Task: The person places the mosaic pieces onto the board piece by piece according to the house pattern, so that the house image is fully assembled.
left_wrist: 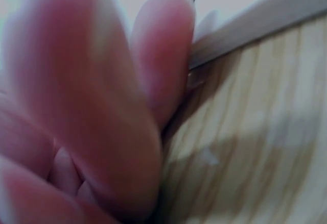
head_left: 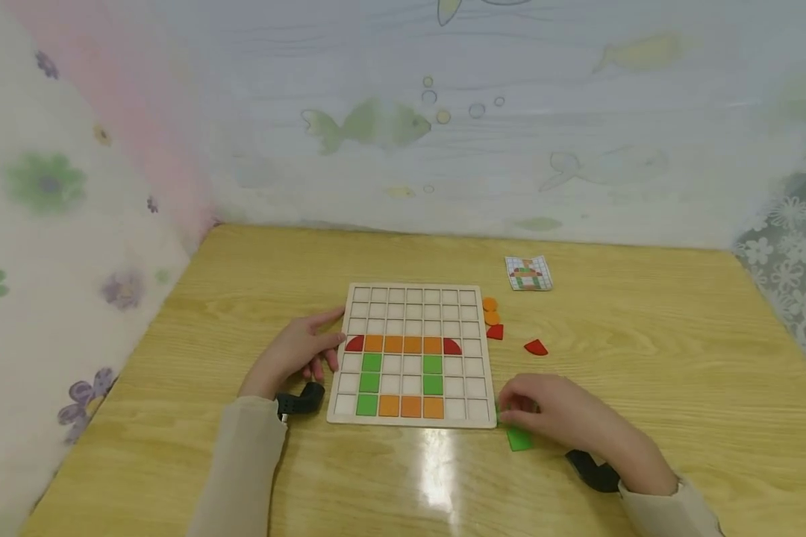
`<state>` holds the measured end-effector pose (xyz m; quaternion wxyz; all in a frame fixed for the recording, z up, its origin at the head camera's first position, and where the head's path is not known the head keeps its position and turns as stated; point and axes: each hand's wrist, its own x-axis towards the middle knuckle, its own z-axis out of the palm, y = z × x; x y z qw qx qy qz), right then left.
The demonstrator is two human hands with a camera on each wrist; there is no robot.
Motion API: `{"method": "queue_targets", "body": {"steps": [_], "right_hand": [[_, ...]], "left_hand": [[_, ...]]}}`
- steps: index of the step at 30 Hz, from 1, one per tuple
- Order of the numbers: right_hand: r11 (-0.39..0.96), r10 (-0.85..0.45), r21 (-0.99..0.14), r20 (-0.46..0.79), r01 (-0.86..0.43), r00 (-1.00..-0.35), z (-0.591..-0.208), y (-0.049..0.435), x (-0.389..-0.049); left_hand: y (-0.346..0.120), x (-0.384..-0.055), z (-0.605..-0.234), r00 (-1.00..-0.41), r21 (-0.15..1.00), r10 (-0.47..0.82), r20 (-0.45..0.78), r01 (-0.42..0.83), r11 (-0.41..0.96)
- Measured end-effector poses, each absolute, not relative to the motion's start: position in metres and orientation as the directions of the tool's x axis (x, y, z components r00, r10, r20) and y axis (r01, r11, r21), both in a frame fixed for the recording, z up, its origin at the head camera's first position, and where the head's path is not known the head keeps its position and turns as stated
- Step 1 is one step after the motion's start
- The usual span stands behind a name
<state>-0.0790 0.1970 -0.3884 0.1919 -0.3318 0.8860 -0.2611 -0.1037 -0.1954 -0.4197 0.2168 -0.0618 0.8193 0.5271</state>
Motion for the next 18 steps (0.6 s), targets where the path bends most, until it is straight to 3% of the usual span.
{"method": "queue_targets", "body": {"steps": [8,14,18], "right_hand": [[0.522,-0.806,-0.62,-0.133,-0.586,-0.577,-0.393,0.209,-0.071],[0.611,-0.768,-0.545,-0.232,-0.574,-0.597,-0.388,0.206,-0.067],[0.639,-0.747,-0.497,-0.222,-0.586,-0.626,-0.387,0.2,-0.067]], "left_hand": [[-0.193,-0.099,-0.425,-0.889,0.824,0.102,-0.447,-0.365,0.433],[-0.193,-0.1,-0.423,-0.897,0.826,0.109,-0.43,-0.341,0.448],[-0.195,-0.102,-0.42,-0.903,0.828,0.11,-0.415,-0.325,0.457]]}}
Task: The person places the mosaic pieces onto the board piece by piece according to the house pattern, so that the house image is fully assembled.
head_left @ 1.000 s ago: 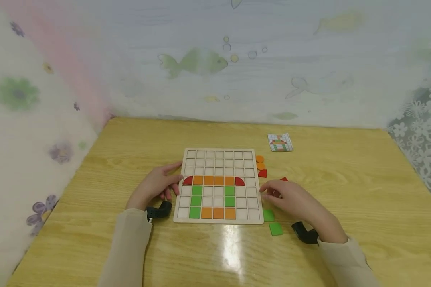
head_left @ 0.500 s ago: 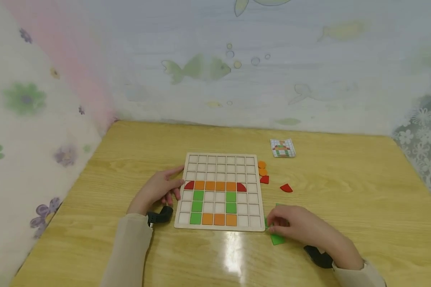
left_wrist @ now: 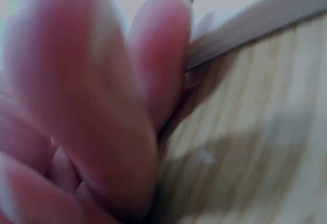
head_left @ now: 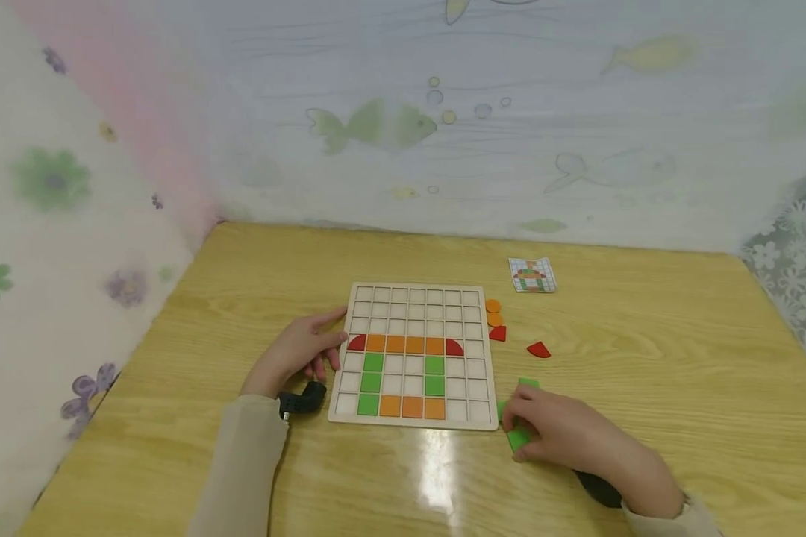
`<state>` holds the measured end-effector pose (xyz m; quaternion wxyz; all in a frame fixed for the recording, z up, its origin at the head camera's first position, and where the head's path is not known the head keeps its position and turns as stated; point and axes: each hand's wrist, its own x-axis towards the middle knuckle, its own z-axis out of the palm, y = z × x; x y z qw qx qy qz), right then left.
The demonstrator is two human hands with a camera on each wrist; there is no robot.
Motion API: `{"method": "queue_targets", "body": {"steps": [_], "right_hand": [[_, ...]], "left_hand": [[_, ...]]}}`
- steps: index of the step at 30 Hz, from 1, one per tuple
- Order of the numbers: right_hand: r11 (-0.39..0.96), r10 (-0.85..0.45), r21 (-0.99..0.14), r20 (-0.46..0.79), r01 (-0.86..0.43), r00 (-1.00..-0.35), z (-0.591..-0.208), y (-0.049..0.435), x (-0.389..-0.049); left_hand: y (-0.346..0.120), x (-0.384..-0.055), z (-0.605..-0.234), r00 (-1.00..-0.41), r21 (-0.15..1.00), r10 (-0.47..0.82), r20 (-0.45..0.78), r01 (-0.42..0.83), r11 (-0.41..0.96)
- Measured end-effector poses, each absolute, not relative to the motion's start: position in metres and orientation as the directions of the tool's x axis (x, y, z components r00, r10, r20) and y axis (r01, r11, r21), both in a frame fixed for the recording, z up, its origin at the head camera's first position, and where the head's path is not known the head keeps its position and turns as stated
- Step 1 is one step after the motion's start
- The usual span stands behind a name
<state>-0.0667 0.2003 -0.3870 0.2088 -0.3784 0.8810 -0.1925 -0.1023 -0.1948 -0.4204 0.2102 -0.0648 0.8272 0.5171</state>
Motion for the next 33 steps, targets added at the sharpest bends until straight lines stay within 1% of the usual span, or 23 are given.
{"method": "queue_targets", "body": {"steps": [6,14,21,28,33], "right_hand": [[0.68,-0.699,-0.499,-0.22,-0.537,-0.68,-0.387,0.1982,-0.0683],[0.691,-0.682,-0.47,-0.173,-0.549,-0.71,-0.388,0.1977,-0.0674],[0.691,-0.677,-0.472,-0.156,-0.548,-0.719,-0.3892,0.1948,-0.0684],[0.703,-0.665,-0.481,-0.183,-0.524,-0.724,-0.3893,0.1953,-0.072],[0.708,-0.658,-0.469,-0.168,-0.527,-0.734,-0.3884,0.1972,-0.0716]], "left_hand": [[-0.1934,-0.1032,-0.4194,-0.903,0.829,0.103,-0.416,-0.331,0.451],[-0.1944,-0.1032,-0.4207,-0.897,0.835,0.1,-0.431,-0.354,0.422],[-0.197,-0.1013,-0.4172,-0.897,0.823,0.1,-0.43,-0.344,0.452],[-0.1972,-0.1018,-0.4184,-0.892,0.833,0.118,-0.437,-0.351,0.428],[-0.1954,-0.103,-0.4189,-0.893,0.836,0.122,-0.433,-0.347,0.425]]}}
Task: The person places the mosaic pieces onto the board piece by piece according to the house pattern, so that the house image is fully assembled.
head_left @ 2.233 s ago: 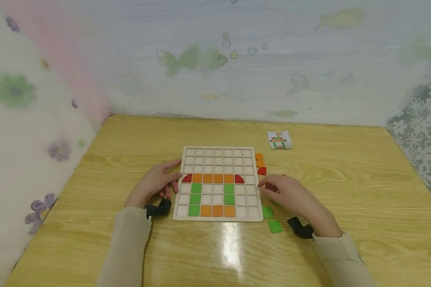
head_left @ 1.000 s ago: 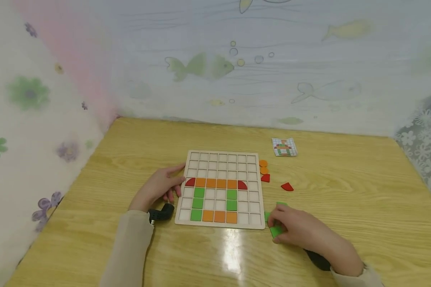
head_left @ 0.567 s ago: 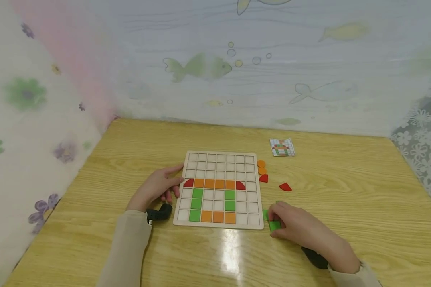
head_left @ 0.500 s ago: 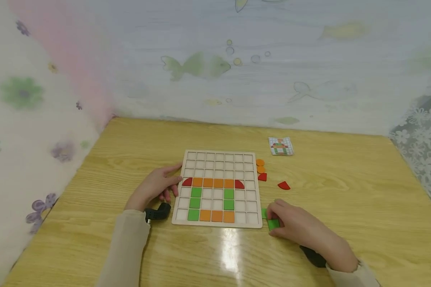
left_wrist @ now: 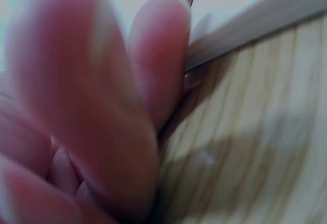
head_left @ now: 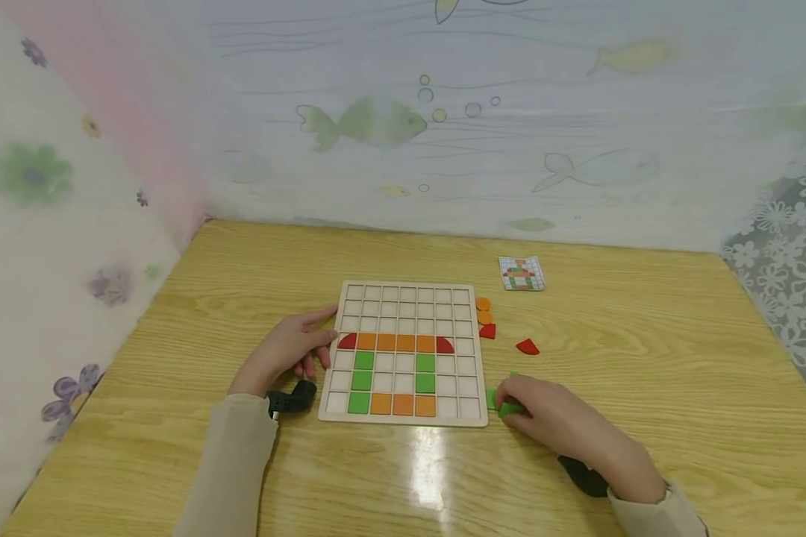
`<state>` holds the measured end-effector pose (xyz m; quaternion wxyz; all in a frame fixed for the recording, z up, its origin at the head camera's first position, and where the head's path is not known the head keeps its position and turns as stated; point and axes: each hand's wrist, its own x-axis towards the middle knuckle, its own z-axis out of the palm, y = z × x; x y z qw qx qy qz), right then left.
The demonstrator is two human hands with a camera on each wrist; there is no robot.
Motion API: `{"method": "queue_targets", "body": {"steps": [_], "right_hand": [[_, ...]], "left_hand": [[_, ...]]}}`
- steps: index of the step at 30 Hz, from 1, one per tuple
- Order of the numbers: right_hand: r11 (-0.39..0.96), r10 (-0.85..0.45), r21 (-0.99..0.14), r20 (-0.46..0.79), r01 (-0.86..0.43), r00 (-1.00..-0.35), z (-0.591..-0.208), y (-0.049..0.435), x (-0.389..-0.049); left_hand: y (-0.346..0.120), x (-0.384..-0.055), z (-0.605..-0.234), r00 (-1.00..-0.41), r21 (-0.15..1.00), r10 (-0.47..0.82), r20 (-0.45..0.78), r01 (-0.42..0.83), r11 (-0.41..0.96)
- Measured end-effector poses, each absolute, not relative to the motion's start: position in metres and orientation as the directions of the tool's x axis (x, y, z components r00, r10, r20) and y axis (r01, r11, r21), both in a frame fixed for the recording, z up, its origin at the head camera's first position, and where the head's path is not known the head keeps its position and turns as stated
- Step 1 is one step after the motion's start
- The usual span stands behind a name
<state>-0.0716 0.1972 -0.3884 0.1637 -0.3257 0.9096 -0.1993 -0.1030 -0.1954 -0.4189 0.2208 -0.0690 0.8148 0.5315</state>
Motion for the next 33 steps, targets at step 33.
{"method": "queue_targets", "body": {"steps": [33], "right_hand": [[0.69,-0.639,-0.566,-0.183,-0.452,-0.747,-0.391,0.198,-0.082]], "left_hand": [[-0.195,-0.104,-0.418,-0.889,0.841,0.126,-0.44,-0.359,0.404]]}}
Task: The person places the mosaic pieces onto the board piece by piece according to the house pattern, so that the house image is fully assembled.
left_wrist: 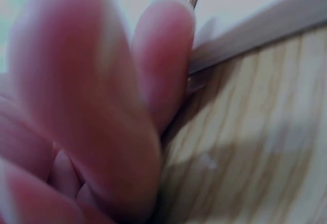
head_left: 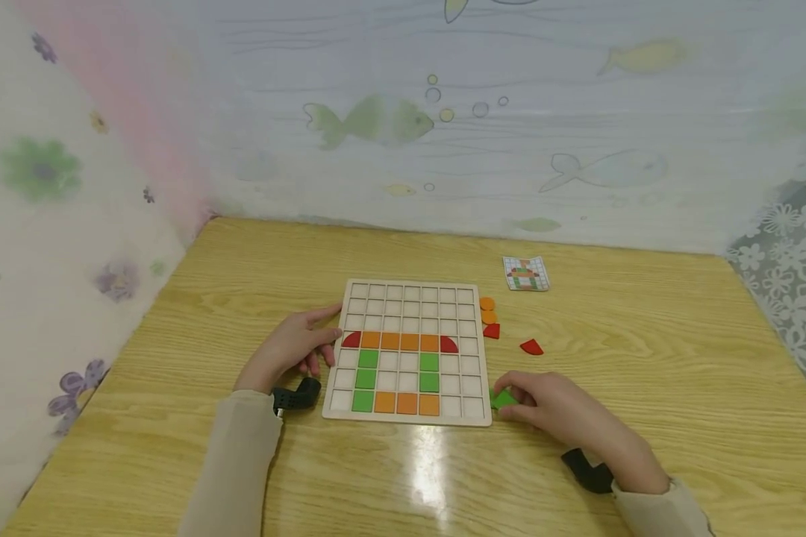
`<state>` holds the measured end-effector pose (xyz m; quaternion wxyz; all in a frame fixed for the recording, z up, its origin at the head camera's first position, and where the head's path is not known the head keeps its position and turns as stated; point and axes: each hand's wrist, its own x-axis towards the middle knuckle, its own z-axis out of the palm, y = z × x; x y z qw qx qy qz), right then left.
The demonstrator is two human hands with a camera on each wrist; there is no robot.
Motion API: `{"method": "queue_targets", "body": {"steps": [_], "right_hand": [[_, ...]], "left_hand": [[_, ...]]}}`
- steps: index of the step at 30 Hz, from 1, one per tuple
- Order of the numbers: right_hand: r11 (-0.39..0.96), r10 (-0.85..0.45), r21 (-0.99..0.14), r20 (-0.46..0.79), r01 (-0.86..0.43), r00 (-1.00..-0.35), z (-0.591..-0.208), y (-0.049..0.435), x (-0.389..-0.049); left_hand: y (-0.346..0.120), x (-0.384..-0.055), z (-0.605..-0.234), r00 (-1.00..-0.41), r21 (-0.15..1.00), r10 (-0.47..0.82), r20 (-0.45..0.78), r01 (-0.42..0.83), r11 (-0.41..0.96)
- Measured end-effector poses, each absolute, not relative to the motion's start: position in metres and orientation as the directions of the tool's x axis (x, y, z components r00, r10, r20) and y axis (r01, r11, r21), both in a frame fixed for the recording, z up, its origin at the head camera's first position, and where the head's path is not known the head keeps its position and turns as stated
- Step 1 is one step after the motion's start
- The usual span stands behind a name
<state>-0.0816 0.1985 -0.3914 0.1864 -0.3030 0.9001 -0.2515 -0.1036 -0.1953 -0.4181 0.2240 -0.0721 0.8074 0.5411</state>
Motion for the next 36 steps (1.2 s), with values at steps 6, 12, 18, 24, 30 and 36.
{"method": "queue_targets", "body": {"steps": [6,12,18,24,30,36], "right_hand": [[0.68,-0.64,-0.565,-0.146,-0.467,-0.754,-0.389,0.192,-0.08],[0.677,-0.637,-0.56,-0.122,-0.478,-0.761,-0.389,0.185,-0.082],[0.664,-0.639,-0.6,-0.148,-0.445,-0.755,-0.388,0.179,-0.082],[0.64,-0.645,-0.65,-0.165,-0.409,-0.747,-0.384,0.172,-0.081],[0.6,-0.686,-0.686,-0.176,-0.412,-0.706,-0.381,0.161,-0.083],[0.571,-0.711,-0.716,-0.185,-0.403,-0.679,-0.381,0.153,-0.09]], "left_hand": [[-0.195,-0.104,-0.419,-0.888,0.845,0.136,-0.44,-0.358,0.396],[-0.196,-0.103,-0.42,-0.891,0.848,0.135,-0.434,-0.353,0.395],[-0.196,-0.104,-0.419,-0.889,0.841,0.131,-0.439,-0.355,0.408],[-0.196,-0.103,-0.419,-0.889,0.846,0.13,-0.44,-0.361,0.394],[-0.196,-0.102,-0.419,-0.887,0.848,0.127,-0.445,-0.371,0.378],[-0.194,-0.103,-0.416,-0.886,0.845,0.123,-0.448,-0.375,0.381]]}}
